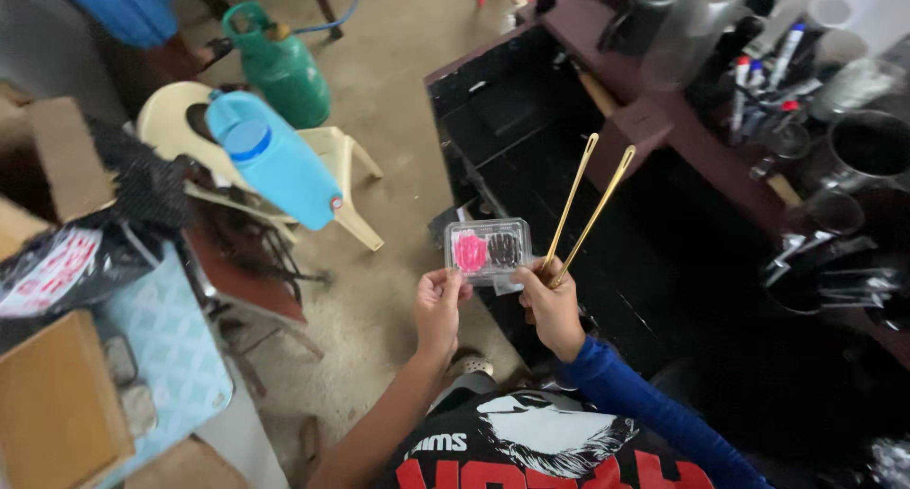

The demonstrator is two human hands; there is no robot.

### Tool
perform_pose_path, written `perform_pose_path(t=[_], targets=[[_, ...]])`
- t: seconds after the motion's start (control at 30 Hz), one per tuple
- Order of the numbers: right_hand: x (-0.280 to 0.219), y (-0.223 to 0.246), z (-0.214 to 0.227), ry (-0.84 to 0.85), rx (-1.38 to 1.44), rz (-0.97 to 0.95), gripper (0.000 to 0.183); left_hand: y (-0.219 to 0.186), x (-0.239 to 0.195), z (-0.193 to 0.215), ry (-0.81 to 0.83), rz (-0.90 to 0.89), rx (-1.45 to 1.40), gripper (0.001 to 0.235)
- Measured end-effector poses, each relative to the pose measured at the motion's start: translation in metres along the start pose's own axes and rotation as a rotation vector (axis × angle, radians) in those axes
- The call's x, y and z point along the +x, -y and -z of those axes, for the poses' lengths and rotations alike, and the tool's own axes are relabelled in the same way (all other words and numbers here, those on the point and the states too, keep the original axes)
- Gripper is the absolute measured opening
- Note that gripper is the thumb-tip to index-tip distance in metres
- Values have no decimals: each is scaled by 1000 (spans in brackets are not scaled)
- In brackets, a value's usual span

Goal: The person uses chopsticks to transfer colorful, flower-shaped sweets from a blue tray into a clear plastic container. After filling the container, they close the lid and place the container into a white plastic bag.

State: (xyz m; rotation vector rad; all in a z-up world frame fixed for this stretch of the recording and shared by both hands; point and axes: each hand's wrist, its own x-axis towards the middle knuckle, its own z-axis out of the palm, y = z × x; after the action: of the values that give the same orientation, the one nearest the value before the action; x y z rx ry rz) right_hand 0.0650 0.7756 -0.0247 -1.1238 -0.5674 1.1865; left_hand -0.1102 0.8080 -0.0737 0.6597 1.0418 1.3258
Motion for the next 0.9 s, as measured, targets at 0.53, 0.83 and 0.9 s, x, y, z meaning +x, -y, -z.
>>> perform_pose_path(t=[0.53,0.83,0.9], targets=[[-5,-15,16,132,-5,-57,12,-8,-27,2,-65,-75,66,18],[-11,-12,27,138,-7,-114,12,-1,-33,4,-35,-86,148,19],[-11,-11,28,131,-12,-109,11,1,-34,2,-42,-72,158,19]])
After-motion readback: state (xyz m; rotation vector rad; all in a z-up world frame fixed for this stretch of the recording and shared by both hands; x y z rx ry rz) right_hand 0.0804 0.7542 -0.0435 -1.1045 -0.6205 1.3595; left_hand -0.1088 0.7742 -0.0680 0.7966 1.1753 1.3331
